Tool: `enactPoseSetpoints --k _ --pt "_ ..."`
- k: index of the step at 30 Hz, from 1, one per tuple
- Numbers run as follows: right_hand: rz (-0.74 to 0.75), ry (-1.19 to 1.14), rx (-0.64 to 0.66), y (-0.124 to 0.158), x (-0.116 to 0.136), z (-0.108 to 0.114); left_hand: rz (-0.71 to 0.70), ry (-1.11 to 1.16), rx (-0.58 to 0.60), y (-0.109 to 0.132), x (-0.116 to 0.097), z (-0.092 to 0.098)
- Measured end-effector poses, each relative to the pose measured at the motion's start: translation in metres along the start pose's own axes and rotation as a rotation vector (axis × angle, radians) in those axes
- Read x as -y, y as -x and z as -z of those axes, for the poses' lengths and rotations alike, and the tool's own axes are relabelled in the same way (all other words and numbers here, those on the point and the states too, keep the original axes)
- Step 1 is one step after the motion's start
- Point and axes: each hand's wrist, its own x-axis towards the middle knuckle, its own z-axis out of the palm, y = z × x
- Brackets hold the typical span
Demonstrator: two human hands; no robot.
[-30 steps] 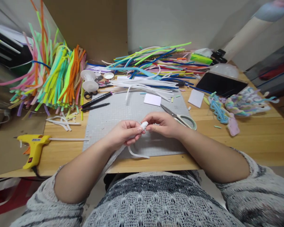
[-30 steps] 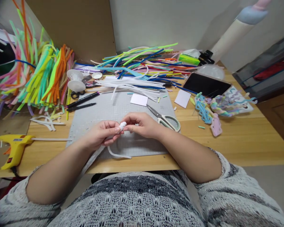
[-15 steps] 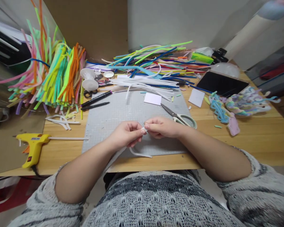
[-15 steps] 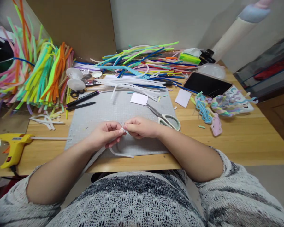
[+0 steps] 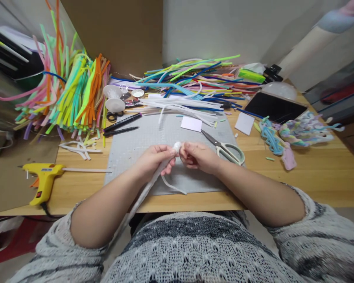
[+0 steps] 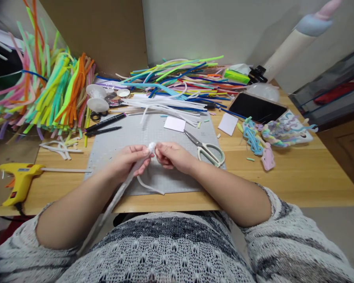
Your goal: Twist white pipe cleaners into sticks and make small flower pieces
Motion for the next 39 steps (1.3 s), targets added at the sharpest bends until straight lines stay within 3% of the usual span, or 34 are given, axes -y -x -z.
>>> enactPoseSetpoints --k 3,6,10,15,22,28,31,36,39 --pt "0.003 0.175 -0.141 -0.001 -0.002 -0.009 -0.084 0.13 -0.154 -0.004 -0.003 0.006" --pt "0.036 0.331 -0.098 -0.003 -0.007 -0.026 -0.144 0.193 -0.265 -0.005 -0.004 0.008" --pt "-0.019 0.178 0.0 -0.008 -0.011 -0.044 -0.1 0.174 -0.257 -0.007 -0.003 0.007" --pt "-0.09 0.175 -0.111 -0.008 -0.008 -0.045 -0.15 0.168 -0.281 -0.013 0.0 0.006" --pt "-0.068 0.14 -0.197 -0.007 -0.007 -0.035 -0.138 0.139 -0.171 -0.011 0.005 0.003" --pt "-0.067 0.051 -0.38 -0.005 -0.002 -0.02 -0.035 0.074 -0.135 -0.007 0.005 0.005" --pt "-0.045 0.031 -0.356 -0.004 -0.001 -0.017 -0.01 0.059 -0.108 -0.005 0.005 0.0" --pt "-0.046 -0.078 -0.234 -0.005 -0.003 -0.017 0.03 0.231 0.032 -0.006 0.006 -0.005" --pt "-0.05 -0.091 -0.216 -0.005 -0.003 -0.017 0.065 0.273 0.049 -0.006 0.006 -0.004"
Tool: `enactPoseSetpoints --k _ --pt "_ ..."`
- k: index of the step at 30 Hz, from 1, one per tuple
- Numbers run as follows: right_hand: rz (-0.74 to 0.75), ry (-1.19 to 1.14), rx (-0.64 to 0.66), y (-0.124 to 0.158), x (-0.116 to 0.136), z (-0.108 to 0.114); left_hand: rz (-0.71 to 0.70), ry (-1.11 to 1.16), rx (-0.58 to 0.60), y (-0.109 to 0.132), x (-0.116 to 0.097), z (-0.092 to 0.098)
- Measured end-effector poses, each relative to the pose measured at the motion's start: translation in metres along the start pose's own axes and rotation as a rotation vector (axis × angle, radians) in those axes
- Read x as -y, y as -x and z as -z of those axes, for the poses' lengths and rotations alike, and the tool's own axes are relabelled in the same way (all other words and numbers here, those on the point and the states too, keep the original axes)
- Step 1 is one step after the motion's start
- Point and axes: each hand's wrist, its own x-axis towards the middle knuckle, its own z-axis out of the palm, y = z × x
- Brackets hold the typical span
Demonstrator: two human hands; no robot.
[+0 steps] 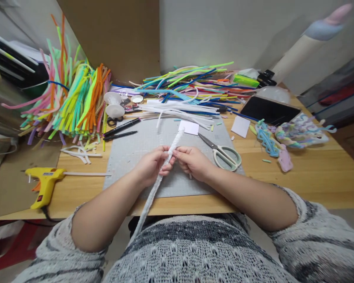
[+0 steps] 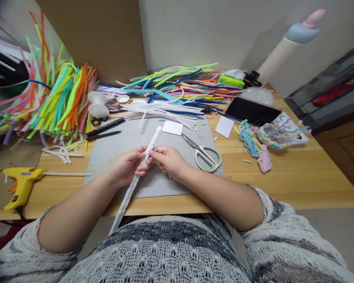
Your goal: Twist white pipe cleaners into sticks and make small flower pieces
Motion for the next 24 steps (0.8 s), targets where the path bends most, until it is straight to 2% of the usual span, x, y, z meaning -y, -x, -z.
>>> enactPoseSetpoints --k 4,11,15,17,20,24 --pt "0.002 0.005 -0.002 0.001 -0.001 0.0 0.023 0.004 -0.018 0.001 -0.001 0.0" --pt "0.016 0.014 0.016 0.0 -0.002 0.0 -0.043 -0.014 -0.039 0.002 0.002 -0.003" --pt "0.092 0.107 -0.105 0.001 0.002 -0.003 -0.066 -0.042 -0.084 0.002 0.004 -0.003" --pt "0.108 0.153 -0.148 0.003 0.006 -0.001 -0.088 -0.104 -0.125 0.002 0.005 -0.002" --pt "0.058 0.259 -0.1 0.005 0.014 0.007 -0.101 -0.268 -0.206 0.003 0.006 -0.003" --pt "0.188 0.319 -0.183 0.006 0.025 0.022 -0.11 -0.513 -0.288 0.005 0.008 -0.006"
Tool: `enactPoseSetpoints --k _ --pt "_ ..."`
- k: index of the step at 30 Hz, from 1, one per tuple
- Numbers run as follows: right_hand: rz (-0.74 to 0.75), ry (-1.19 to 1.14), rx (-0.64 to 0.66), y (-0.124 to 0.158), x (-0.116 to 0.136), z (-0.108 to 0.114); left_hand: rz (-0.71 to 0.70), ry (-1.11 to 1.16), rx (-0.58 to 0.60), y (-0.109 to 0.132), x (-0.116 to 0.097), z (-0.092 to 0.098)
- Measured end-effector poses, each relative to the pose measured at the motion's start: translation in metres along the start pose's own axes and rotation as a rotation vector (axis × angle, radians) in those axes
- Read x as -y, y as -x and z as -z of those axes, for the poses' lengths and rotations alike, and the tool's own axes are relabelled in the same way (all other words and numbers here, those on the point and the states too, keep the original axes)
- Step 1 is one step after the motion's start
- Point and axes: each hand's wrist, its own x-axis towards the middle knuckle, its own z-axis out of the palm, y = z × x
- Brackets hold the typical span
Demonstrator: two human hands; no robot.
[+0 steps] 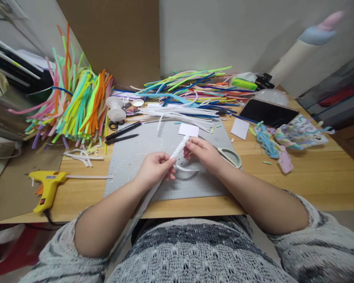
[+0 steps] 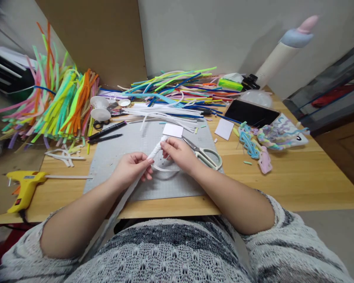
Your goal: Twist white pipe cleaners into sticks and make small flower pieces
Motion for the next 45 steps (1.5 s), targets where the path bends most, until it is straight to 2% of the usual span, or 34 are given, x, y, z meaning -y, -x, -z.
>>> enactPoseSetpoints --k 2,6,12,17,21,25,31,37,40,45 --pt "-0.028 -0.03 0.019 -0.002 0.001 0.005 -0.02 -0.082 -0.004 0.001 0.001 -0.001" --pt "-0.184 -0.18 0.097 -0.004 -0.001 0.007 -0.038 -0.183 -0.024 0.001 0.004 -0.002" --pt "-0.277 -0.328 0.017 -0.005 -0.007 0.003 -0.036 -0.207 -0.079 -0.002 0.009 -0.004" --pt "-0.203 -0.426 -0.013 -0.008 -0.014 0.0 0.002 0.038 0.032 -0.006 0.006 -0.004" --pt "-0.108 -0.48 0.045 -0.013 -0.016 0.0 0.011 0.189 0.122 -0.008 0.002 -0.001" --pt "-0.107 -0.397 0.105 -0.015 -0.012 0.007 -0.008 0.149 0.086 -0.007 0.001 0.0" --pt "-0.12 -0.333 0.092 -0.016 -0.007 0.02 -0.017 0.051 0.047 -0.006 0.003 -0.002" --pt "-0.039 -0.383 0.107 -0.021 -0.012 0.019 0.002 0.15 0.154 -0.011 0.003 0.004" --pt "-0.067 -0.389 0.119 -0.018 -0.011 0.012 -0.004 0.166 0.112 -0.014 0.003 0.007" --pt "-0.224 -0.283 0.194 -0.007 -0.012 -0.013 -0.111 0.076 -0.121 -0.017 0.001 0.006"
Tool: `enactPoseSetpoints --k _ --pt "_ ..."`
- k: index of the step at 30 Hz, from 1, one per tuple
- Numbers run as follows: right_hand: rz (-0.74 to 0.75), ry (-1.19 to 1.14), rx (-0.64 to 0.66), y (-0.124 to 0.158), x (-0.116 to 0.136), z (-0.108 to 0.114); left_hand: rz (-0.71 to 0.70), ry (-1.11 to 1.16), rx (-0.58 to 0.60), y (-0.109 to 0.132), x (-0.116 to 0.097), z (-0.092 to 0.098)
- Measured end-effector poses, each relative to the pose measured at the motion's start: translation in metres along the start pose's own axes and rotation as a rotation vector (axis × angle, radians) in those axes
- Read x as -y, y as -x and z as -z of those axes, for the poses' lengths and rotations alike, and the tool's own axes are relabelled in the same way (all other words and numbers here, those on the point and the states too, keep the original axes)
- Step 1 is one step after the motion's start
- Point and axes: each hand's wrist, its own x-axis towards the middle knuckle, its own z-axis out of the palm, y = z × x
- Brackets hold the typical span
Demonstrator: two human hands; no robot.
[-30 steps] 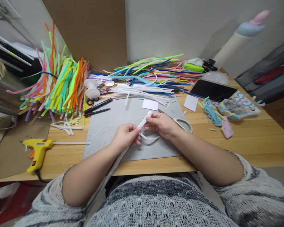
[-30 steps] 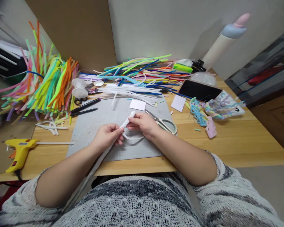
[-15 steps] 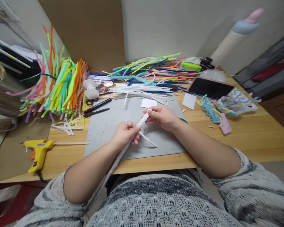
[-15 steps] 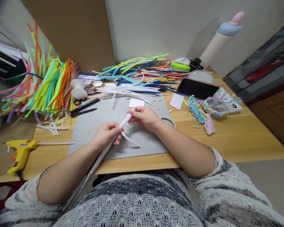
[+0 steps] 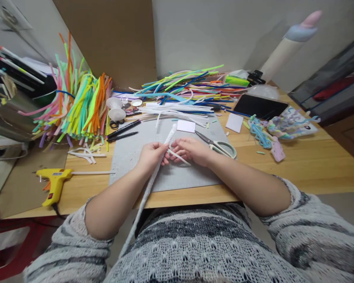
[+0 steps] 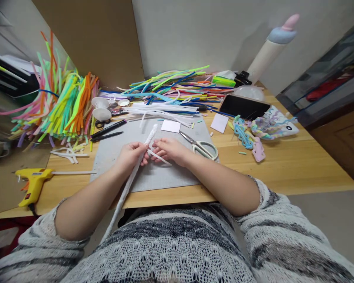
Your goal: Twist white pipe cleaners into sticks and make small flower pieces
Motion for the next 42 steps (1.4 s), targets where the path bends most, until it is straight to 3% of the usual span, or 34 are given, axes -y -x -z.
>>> enactPoseSetpoints --k 2,6,14,18,25,28,31,34,38,42 --pt "0.013 0.019 0.02 0.0 -0.005 -0.009 -0.028 -0.031 -0.035 -0.001 0.0 -0.002" --pt "0.057 0.001 0.038 -0.005 -0.012 -0.015 -0.011 -0.029 0.007 -0.003 0.0 -0.004" --pt "0.11 0.012 -0.06 -0.008 -0.01 -0.009 0.133 0.23 0.196 -0.008 -0.002 0.005" --pt "0.111 0.013 -0.029 -0.006 -0.009 -0.006 0.131 0.231 0.259 -0.005 -0.002 0.006" --pt "0.011 -0.013 0.046 -0.001 -0.004 0.0 -0.039 -0.006 0.114 0.0 0.0 -0.001" --pt "-0.005 0.026 0.066 0.001 -0.002 0.003 -0.054 -0.052 0.118 0.002 0.0 -0.001" --pt "0.048 0.094 0.082 0.001 -0.002 0.006 -0.058 -0.037 0.159 0.002 0.0 0.0" --pt "0.126 0.222 0.019 -0.001 -0.002 0.009 -0.038 0.03 0.216 0.001 0.001 0.003" --pt "0.366 0.532 -0.131 -0.006 -0.004 0.014 0.048 0.106 0.259 -0.002 0.001 0.007" --pt "0.518 0.749 -0.141 -0.01 -0.009 0.018 0.108 0.121 0.271 -0.004 0.001 0.009"
